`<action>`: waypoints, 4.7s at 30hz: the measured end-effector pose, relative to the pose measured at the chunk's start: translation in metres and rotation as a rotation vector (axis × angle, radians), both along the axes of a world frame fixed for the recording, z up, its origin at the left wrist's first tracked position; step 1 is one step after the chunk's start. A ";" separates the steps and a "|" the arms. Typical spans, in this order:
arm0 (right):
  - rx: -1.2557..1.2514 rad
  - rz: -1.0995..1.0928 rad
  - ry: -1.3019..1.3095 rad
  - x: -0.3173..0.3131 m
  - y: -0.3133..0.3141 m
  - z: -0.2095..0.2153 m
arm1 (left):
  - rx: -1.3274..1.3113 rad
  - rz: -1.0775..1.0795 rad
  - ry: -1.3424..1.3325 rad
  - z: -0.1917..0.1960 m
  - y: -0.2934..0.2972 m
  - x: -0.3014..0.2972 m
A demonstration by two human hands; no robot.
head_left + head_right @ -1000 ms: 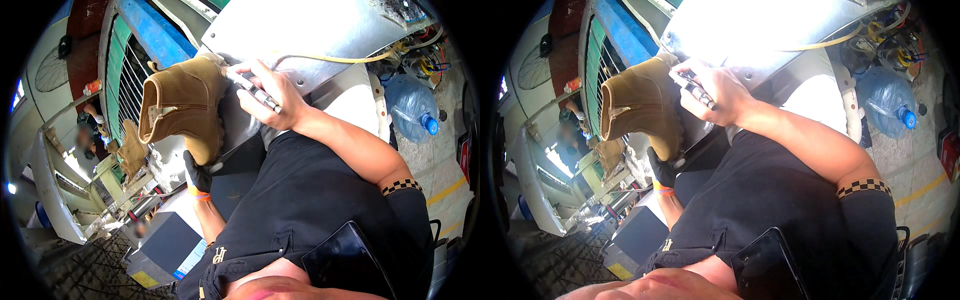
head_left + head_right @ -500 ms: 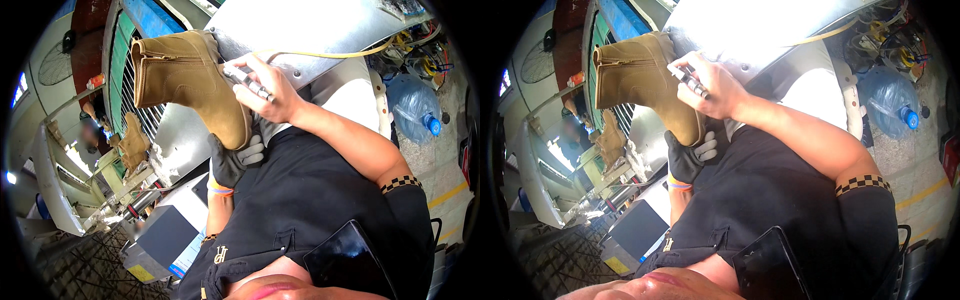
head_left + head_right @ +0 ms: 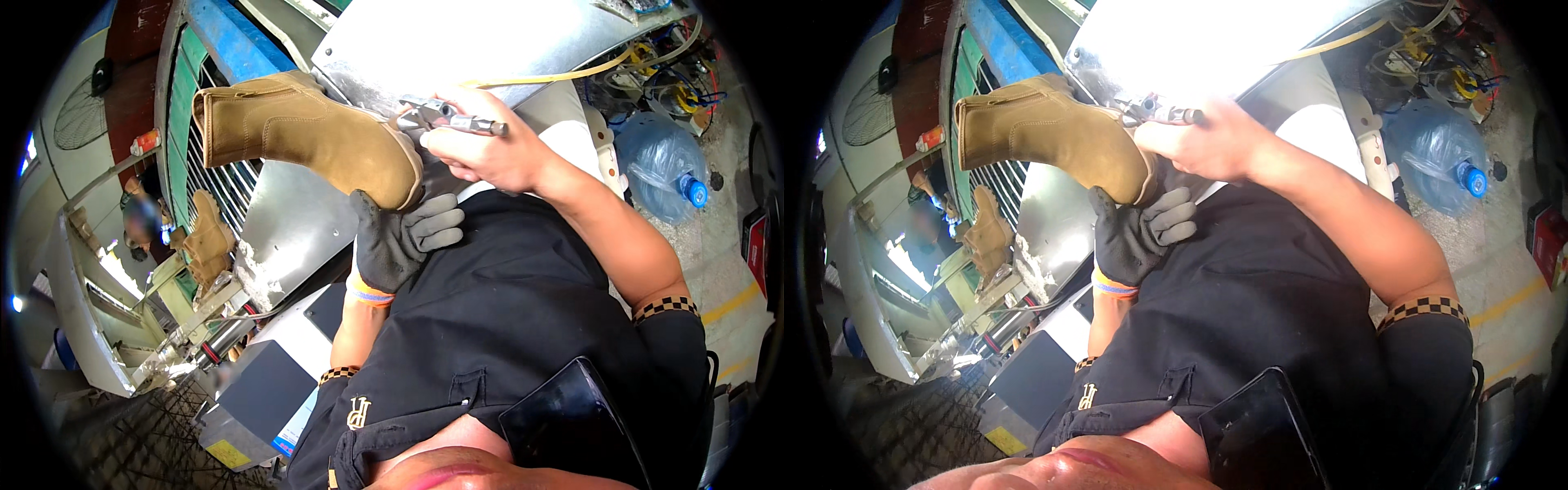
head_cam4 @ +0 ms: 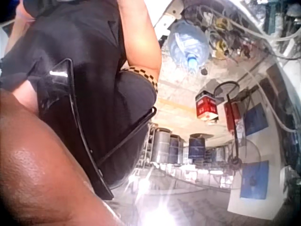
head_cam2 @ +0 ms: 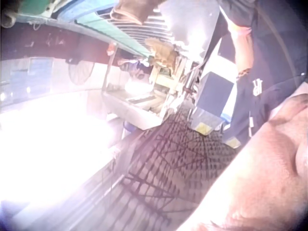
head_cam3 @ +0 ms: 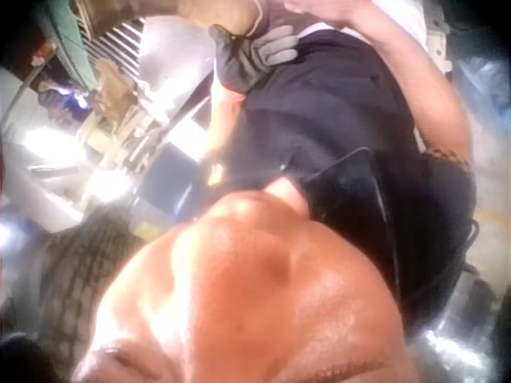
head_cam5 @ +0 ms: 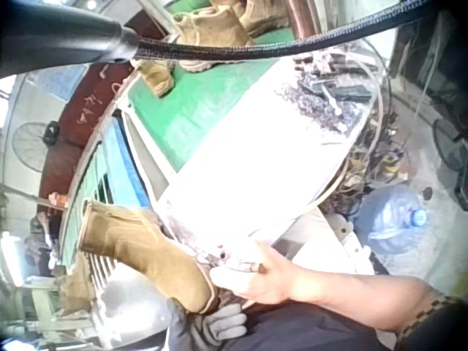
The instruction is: The person picks up a brown boot from a conveyor belt, uses a handheld spray tool to apply a substance to the heel and lower edges of the boot, rotates the boot to ensure coverage, and then places the boot back onto the moving conveyor belt.
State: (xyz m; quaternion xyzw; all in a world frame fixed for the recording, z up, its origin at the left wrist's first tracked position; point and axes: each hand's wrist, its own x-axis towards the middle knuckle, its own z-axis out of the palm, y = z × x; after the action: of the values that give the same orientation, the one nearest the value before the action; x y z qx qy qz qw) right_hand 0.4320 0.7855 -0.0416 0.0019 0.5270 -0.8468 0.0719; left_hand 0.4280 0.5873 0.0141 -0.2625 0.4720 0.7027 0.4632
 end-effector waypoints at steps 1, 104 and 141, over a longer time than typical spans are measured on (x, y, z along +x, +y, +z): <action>-0.039 0.038 -0.097 0.002 0.006 0.009 | -0.040 0.059 -0.020 0.004 0.011 0.002; 0.265 -0.794 0.056 -0.062 0.142 -0.028 | -1.925 -0.461 0.540 0.047 -0.656 -0.421; 0.099 -0.793 0.140 -0.048 0.122 -0.010 | -1.451 -0.956 2.048 0.055 -0.094 -0.090</action>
State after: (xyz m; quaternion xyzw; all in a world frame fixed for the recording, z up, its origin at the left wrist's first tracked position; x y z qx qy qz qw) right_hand 0.3844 0.9078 -0.0520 0.1508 0.5292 -0.7805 -0.2968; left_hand 0.3379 0.4938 0.0693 0.3827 0.9115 -0.0554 -0.1405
